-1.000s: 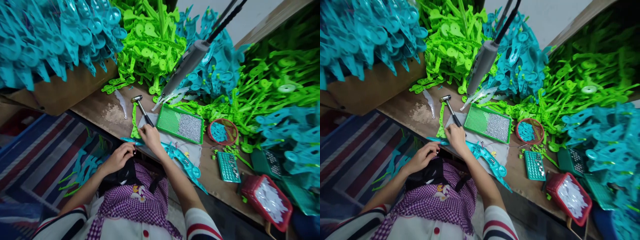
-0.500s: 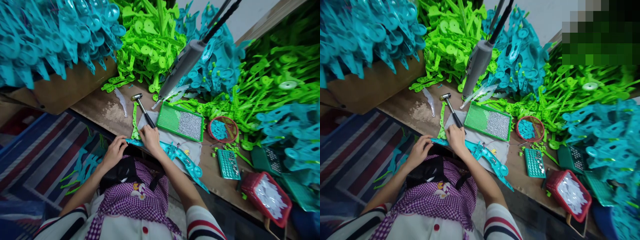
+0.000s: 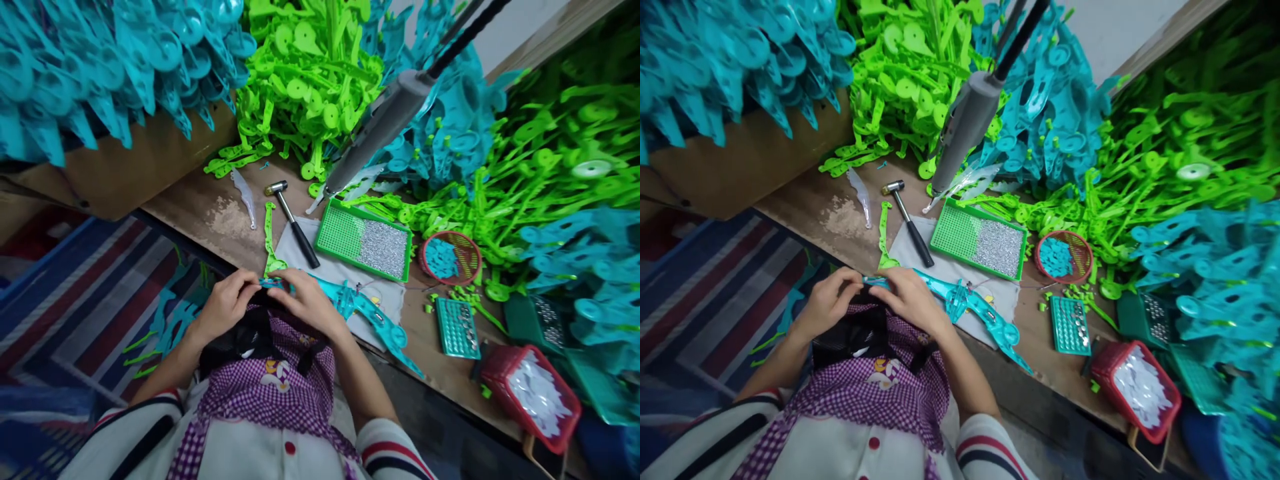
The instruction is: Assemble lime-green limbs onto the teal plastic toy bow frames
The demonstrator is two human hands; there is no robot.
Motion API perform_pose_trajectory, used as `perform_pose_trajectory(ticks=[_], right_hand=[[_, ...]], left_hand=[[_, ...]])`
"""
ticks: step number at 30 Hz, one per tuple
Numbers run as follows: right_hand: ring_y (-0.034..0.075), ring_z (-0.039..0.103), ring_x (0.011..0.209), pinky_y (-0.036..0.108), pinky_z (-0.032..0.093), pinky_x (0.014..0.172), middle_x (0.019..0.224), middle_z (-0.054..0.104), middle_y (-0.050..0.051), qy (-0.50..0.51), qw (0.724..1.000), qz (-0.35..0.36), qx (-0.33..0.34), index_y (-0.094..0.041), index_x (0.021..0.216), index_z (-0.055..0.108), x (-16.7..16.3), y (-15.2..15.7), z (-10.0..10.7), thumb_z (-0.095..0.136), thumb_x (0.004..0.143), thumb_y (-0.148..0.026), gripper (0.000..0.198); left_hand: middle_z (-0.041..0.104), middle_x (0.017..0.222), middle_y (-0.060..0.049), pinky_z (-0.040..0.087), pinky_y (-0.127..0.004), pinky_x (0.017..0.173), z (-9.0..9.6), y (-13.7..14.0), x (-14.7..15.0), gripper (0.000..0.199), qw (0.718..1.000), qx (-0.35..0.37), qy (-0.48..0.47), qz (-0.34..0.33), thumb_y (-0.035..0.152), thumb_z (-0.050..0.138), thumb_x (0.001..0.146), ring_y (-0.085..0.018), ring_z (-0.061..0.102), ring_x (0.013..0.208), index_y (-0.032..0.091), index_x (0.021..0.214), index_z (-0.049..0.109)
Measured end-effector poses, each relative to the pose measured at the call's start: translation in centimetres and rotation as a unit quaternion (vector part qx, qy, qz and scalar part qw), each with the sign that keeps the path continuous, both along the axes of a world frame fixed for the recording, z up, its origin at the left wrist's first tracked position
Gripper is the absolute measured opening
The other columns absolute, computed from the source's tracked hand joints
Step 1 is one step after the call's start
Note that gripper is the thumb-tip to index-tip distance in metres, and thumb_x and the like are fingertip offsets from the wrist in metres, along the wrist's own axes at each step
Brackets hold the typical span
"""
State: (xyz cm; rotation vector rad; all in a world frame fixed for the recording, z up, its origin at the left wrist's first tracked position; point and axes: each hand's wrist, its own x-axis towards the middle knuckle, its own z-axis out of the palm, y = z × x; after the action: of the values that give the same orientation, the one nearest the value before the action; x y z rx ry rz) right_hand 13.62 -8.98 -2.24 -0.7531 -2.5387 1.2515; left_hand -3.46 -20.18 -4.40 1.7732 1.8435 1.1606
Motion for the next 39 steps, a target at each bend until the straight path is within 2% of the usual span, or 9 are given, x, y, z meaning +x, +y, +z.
perform_pose_trajectory(ticks=[5, 10, 15, 18, 22, 25, 30, 34, 39], right_hand=[[0.02, 0.063, 0.083, 0.034, 0.047, 0.08, 0.083, 0.066, 0.008, -0.05, 0.994, -0.063, 0.071, -0.018, 0.088, 0.071, 2.3, 2.4, 0.1, 0.039, 0.101, -0.041, 0.041], [0.027, 0.047, 0.134, 0.05, 0.034, 0.11, 0.134, 0.057, 0.014, -0.022, 0.97, -0.098, 0.221, -0.022, 0.139, 0.052, 0.8, 0.6, 1.4, 0.036, 0.099, -0.024, 0.043], [0.024, 0.066, 0.101, 0.038, 0.05, 0.086, 0.112, 0.07, 0.011, -0.063, 0.997, -0.015, 0.048, -0.022, 0.145, 0.041, -2.1, -0.7, 1.2, 0.032, 0.101, -0.043, 0.049], [0.021, 0.064, 0.076, 0.033, 0.048, 0.072, 0.086, 0.07, 0.007, -0.124, 0.99, -0.059, -0.009, -0.017, 0.125, 0.056, -2.0, 0.0, 0.9, 0.04, 0.099, -0.05, 0.045], [0.013, 0.056, 0.068, 0.025, 0.042, 0.065, 0.075, 0.063, 0.001, -0.059, 0.99, 0.049, -0.121, -0.019, 0.089, 0.063, -1.2, 1.5, 0.6, 0.053, 0.094, -0.045, 0.029], [0.011, 0.051, 0.065, 0.024, 0.039, 0.062, 0.07, 0.06, -0.002, -0.008, 0.984, 0.012, -0.178, -0.018, 0.08, 0.063, -1.6, 3.2, -0.2, 0.059, 0.088, -0.041, 0.025], [0.01, 0.041, 0.058, 0.025, 0.034, 0.059, 0.061, 0.05, -0.005, 0.041, 0.972, -0.194, -0.126, -0.017, 0.077, 0.064, -4.3, 6.8, -1.8, 0.062, 0.079, -0.035, 0.018], [0.011, 0.045, 0.06, 0.025, 0.035, 0.061, 0.06, 0.049, -0.005, 0.039, 0.973, -0.211, -0.09, -0.018, 0.077, 0.062, -7.1, 8.3, -2.9, 0.059, 0.079, -0.034, 0.016], [0.013, 0.053, 0.067, 0.025, 0.039, 0.068, 0.07, 0.058, -0.003, -0.049, 0.975, -0.207, -0.061, -0.02, 0.076, 0.057, -9.3, 8.4, -5.0, 0.054, 0.082, -0.031, 0.013]], left_hand=[[0.071, 0.082, 0.001, 0.051, -0.023, 0.073, 0.1, 1.0, -0.8, 0.015, 0.997, -0.066, -0.038, -0.004, 0.029, 0.053, 0.096, -0.014, 0.066, 0.075, 0.021, 0.088, 0.062], [0.071, 0.09, -0.003, 0.052, -0.029, 0.082, 0.2, 2.8, 0.1, 0.013, 0.993, -0.061, -0.013, -0.097, 0.017, 0.05, 0.094, -0.018, 0.067, 0.088, 0.02, 0.093, 0.063], [0.068, 0.092, -0.004, 0.052, -0.031, 0.083, 0.8, 3.0, 0.3, 0.015, 0.995, -0.06, -0.02, -0.075, 0.012, 0.049, 0.09, -0.019, 0.065, 0.092, 0.02, 0.093, 0.061], [0.065, 0.089, -0.001, 0.05, -0.029, 0.079, 0.8, 1.9, -0.3, 0.003, 0.991, -0.102, -0.064, -0.063, 0.022, 0.055, 0.091, -0.018, 0.063, 0.086, 0.021, 0.092, 0.058], [0.062, 0.08, 0.002, 0.05, -0.025, 0.07, -0.6, 1.8, -1.5, 0.013, 0.97, -0.154, -0.177, -0.066, 0.032, 0.06, 0.09, -0.014, 0.061, 0.074, 0.021, 0.088, 0.054], [0.063, 0.082, 0.001, 0.051, -0.025, 0.067, -2.3, 3.8, -2.8, 0.017, 0.963, -0.119, -0.23, -0.066, 0.036, 0.059, 0.089, -0.014, 0.062, 0.075, 0.02, 0.091, 0.055], [0.065, 0.121, -0.009, 0.045, -0.041, 0.103, -4.3, 7.7, -4.1, 0.019, 0.997, -0.019, -0.063, -0.051, 0.029, 0.051, 0.095, -0.023, 0.057, 0.119, 0.02, 0.105, 0.065], [0.066, 0.126, -0.009, 0.036, -0.047, 0.11, -4.9, 7.7, -3.1, 0.023, 0.986, -0.071, 0.055, -0.14, 0.03, 0.052, 0.095, -0.025, 0.052, 0.129, 0.022, 0.11, 0.068], [0.068, 0.121, -0.009, 0.032, -0.048, 0.11, -4.9, 6.4, -1.9, 0.021, 0.986, -0.088, 0.085, -0.11, 0.031, 0.055, 0.095, -0.025, 0.053, 0.125, 0.022, 0.106, 0.07]])
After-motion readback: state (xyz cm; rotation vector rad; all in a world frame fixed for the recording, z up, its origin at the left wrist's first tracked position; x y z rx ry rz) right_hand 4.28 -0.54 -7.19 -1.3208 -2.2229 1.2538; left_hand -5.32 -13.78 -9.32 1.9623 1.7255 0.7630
